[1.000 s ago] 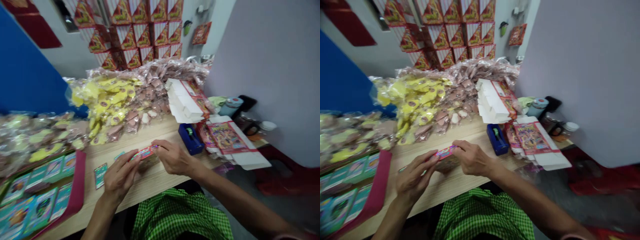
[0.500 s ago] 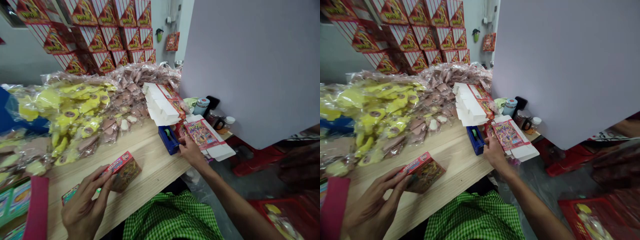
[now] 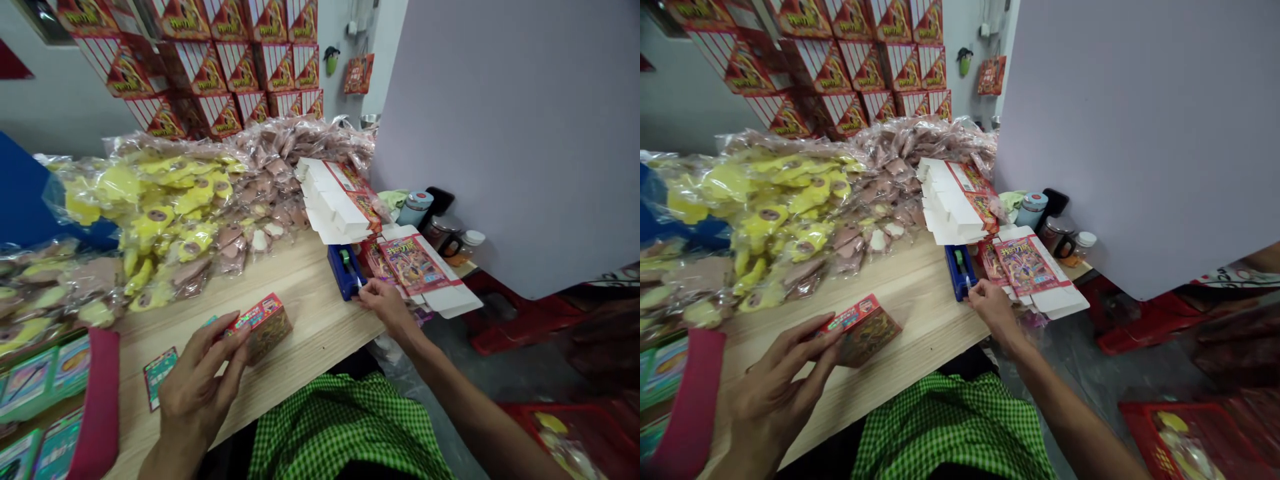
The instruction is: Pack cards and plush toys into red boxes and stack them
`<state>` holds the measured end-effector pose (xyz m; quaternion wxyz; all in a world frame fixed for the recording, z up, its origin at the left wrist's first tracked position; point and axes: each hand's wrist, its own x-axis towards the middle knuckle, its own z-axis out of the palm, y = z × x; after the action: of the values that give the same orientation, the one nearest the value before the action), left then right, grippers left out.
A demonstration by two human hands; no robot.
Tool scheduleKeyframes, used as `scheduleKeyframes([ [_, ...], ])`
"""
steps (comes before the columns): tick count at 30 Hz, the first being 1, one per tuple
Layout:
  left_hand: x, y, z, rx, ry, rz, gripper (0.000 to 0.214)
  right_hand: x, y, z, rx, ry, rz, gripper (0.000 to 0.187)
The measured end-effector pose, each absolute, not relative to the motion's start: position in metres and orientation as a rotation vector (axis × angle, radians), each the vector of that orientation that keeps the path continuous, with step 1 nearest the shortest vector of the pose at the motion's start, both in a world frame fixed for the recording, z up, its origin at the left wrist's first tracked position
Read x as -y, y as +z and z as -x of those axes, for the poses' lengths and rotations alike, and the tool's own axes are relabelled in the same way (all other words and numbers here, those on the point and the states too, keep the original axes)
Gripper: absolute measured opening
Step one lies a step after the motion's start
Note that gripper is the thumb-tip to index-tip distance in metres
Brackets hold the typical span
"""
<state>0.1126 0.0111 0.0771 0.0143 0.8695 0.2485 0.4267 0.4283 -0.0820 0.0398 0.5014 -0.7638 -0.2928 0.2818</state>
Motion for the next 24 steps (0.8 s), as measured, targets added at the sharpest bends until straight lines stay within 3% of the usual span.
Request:
scheduleKeyframes([
  [4,-0.006,0.078,-0.117,-0.699,1.372,-2.762,0.018,0.093,0.030,-0.420,0.777,0.498,1.939,0.016],
  [9,-0.002,0.079,-0.120,-0.724,1.409,-2.713,0.018,0.104,0.062,-0.388,1.144,0.158,1.749,0.013],
  [14,-0.004,0.080,-0.118,-0.714,1.390,-2.728,0.019,0.086,0.094,-0.328,1.257,0.876,1.224,0.020],
  [17,-0.004,0.081,-0.119,-0.724,1.403,-2.682,0.017,0.064,0.100,-0.300,1.137,1.171,1.057,0.063],
  [19,-0.002,0.080,-0.120,-0.772,1.426,-2.621,0.016,0.054,0.102,-0.288,1.067,1.263,1.035,0.087],
  [24,-0.002,0.076,-0.120,-0.859,1.465,-2.570,0.030,0.045,0.099,-0.276,0.931,1.269,1.111,0.092],
])
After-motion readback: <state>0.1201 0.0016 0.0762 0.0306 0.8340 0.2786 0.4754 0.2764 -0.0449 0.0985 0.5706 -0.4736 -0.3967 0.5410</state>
